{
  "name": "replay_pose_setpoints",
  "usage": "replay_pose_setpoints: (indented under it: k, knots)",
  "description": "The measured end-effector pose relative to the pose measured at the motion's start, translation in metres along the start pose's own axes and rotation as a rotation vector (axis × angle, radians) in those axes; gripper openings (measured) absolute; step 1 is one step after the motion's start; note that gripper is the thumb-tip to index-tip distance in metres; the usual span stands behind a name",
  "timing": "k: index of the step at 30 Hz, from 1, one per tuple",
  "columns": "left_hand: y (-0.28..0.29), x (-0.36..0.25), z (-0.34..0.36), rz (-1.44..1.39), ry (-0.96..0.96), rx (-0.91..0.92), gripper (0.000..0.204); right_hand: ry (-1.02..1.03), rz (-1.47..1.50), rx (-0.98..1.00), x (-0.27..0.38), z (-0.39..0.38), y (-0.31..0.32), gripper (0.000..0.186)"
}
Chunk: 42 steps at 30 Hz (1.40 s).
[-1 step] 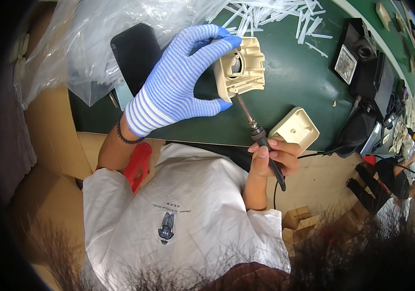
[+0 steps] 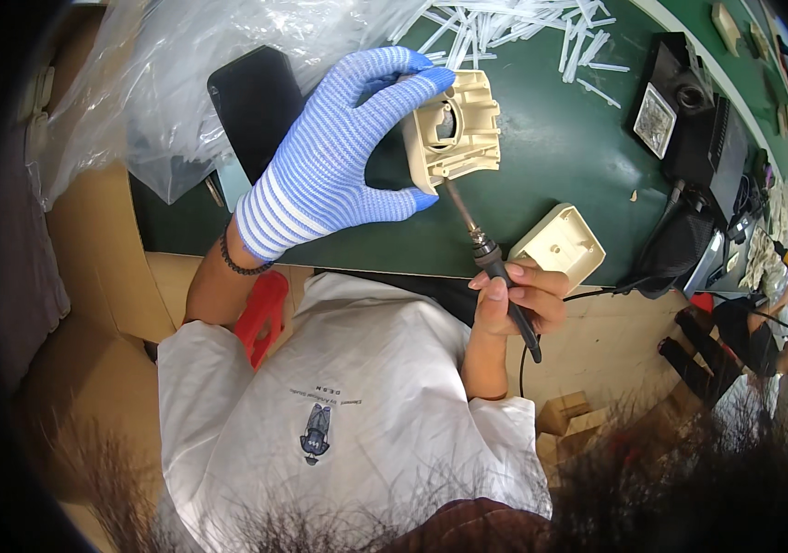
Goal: Soldering small plastic components at an assembly line.
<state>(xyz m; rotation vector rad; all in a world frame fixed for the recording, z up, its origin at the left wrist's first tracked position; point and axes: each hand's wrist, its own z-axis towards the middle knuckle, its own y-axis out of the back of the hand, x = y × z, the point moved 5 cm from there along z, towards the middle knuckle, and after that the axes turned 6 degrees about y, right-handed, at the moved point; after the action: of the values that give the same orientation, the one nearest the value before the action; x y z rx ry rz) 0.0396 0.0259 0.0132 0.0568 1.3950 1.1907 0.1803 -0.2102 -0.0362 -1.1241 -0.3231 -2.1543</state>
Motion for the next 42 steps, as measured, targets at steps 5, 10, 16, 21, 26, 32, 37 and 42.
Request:
replay_pose_setpoints:
  k: [5,10,16,21,26,32,37,42]
  knots:
    - [0.0002,0.0010,-0.0011,0.042,0.000,-0.006,0.089,0.012,-0.019,0.018,0.0017,0.0006,-0.0003,0.030]
    - [-0.0002,0.0010,-0.0012,0.053,0.005,-0.002,0.089,0.031,-0.006,0.027,0.0011,0.0022,-0.0014,0.028]
    - [-0.0009,0.0019,-0.0003,0.047,-0.009,-0.004,0.088,0.054,-0.019,0.038,0.0015,0.0043,-0.0026,0.027]
    - [-0.0006,0.0012,-0.0001,0.049,-0.001,0.000,0.089,0.053,-0.106,0.123,0.0033,0.0062,-0.0046,0.035]
    - [-0.0003,-0.0006,-0.0003,0.035,0.003,0.033,0.091,0.032,-0.106,0.112,0.0038,0.0037,-0.0045,0.036]
    - [-0.0004,-0.0015,-0.0008,0.045,-0.003,0.028,0.092,0.041,-0.071,0.081,0.0025,0.0021,-0.0032,0.032]
    - [-0.0010,0.0002,-0.0009,0.060,-0.007,0.033,0.092,0.055,-0.042,0.048,0.0016,0.0011,-0.0014,0.028]
    - [-0.0007,0.0003,0.0005,0.065,-0.007,0.036,0.092,0.037,-0.114,0.124,0.0030,0.0050,-0.0047,0.036]
